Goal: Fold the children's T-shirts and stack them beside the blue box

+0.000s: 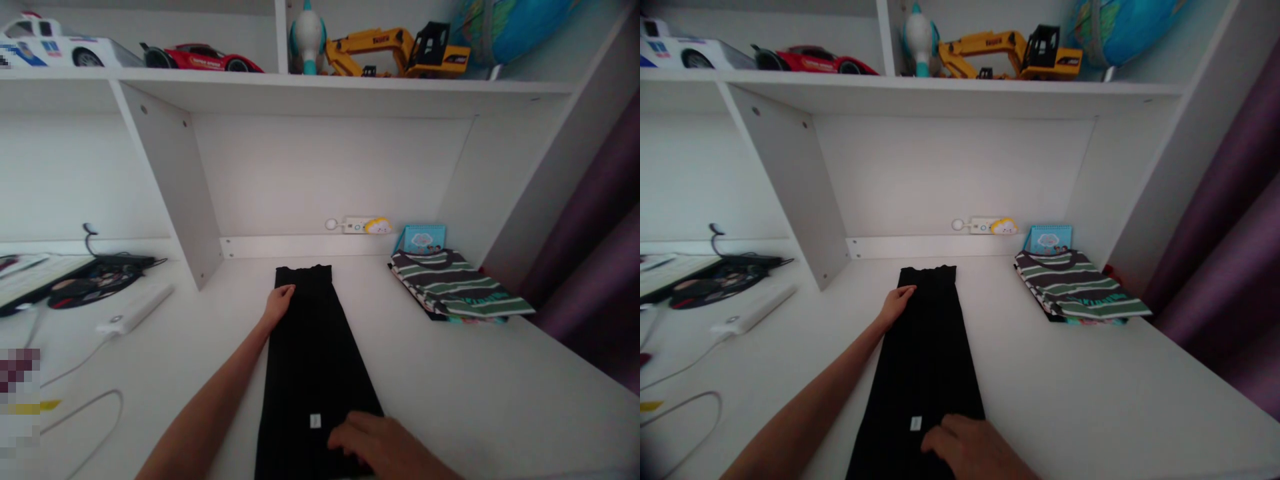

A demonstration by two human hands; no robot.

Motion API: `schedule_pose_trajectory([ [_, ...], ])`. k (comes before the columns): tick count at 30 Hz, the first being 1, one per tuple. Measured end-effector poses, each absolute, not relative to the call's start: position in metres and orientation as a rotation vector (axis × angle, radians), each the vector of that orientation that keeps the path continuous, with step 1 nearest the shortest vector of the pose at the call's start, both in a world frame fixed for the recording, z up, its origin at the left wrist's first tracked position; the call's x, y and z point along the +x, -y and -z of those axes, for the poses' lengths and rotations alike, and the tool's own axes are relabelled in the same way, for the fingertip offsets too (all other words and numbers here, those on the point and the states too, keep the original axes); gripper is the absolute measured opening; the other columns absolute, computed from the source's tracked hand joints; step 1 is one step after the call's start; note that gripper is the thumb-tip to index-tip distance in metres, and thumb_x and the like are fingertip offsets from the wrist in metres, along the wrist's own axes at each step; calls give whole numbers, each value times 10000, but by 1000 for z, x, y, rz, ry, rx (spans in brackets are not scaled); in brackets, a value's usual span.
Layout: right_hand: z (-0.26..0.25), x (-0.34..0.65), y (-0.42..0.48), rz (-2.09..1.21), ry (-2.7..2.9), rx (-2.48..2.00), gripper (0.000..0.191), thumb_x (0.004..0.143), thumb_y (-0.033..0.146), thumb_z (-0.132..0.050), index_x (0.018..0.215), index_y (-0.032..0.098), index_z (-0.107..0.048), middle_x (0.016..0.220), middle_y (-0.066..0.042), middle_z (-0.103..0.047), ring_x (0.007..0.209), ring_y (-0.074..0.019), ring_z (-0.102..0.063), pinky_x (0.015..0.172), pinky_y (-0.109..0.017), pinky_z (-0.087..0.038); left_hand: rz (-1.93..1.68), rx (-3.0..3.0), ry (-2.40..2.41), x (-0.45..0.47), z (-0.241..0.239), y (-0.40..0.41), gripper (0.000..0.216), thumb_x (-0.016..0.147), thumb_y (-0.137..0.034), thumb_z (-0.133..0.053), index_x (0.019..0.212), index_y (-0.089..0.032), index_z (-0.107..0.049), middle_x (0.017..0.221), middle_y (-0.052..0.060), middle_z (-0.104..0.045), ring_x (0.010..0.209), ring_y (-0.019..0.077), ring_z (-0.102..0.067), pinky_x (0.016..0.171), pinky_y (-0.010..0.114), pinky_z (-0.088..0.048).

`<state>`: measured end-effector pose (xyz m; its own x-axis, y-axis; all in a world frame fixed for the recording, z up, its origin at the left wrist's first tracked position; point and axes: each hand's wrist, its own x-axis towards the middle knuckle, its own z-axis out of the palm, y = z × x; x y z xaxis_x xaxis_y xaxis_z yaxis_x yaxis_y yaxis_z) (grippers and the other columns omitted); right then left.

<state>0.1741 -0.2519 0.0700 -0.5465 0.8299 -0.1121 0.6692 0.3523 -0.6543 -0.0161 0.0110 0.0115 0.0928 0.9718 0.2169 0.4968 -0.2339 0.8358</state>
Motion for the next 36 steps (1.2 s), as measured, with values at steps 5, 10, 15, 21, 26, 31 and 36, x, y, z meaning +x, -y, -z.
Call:
schedule_pose_trajectory([
  [5,-91,202,192,-1182,2177,-1180,189,803,262,-469,927,223,-607,796,-11,-625,696,-123,-597,613,-205,-444,-1112,1973,-1541,-8,-8,0,312,779,-254,-493,1052,-144,-596,1149,97,-526,1106,230,-452,998,366,-293],
  [10,-71,241,59,-743,1920,-1527,178,779,132,-434,776,147,-611,738,-14,-620,636,-101,-582,650,-213,-447,-1050,2355,-1637,0,-4,6,458,781,-124,-415,1237,-144,-452,1345,134,-312,1242,250,-281,1027,391,-226],
  [15,-39,247,-40,-666,1739,-1723,216,822,112,-418,970,122,-574,810,-40,-623,635,-93,-590,625,-219,-450,-828,2391,-1715,2,-4,7,370,822,-190,-391,1161,-145,-535,1336,134,-357,1235,268,-299,1015,404,-233],
  [21,-25,230,-91,-716,1783,-1698,285,852,316,-489,1082,148,-509,1036,-57,-552,833,-148,-565,702,-334,-486,-925,2264,-1705,-5,-1,-2,316,848,-255,-395,1070,-167,-602,1140,88,-559,1105,197,-454,976,324,-310],
  [26,-27,226,-114,-808,1917,-1639,262,839,297,-510,1047,140,-536,1053,-59,-552,867,-157,-558,716,-335,-479,-1025,2077,-1674,-6,0,-6,308,837,-268,-415,1054,-167,-608,1132,68,-564,1043,177,-504,934,295,-366],
  [31,-26,226,-131,-884,2072,-1655,284,843,302,-503,1080,147,-516,1080,-64,-538,889,-166,-553,738,-354,-475,-963,2012,-1625,-6,-6,-6,340,764,-144,-445,1050,-225,-611,1116,19,-581,1056,173,-503,961,321,-348],
  [36,-29,230,-140,-909,2223,-1720,305,838,306,-509,1099,150,-508,1107,-65,-524,910,-179,-546,743,-360,-474,-784,1980,-1527,-9,-13,-10,510,657,-94,-500,1137,-256,-560,1171,-6,-556,1111,202,-470,1000,358,-301],
])
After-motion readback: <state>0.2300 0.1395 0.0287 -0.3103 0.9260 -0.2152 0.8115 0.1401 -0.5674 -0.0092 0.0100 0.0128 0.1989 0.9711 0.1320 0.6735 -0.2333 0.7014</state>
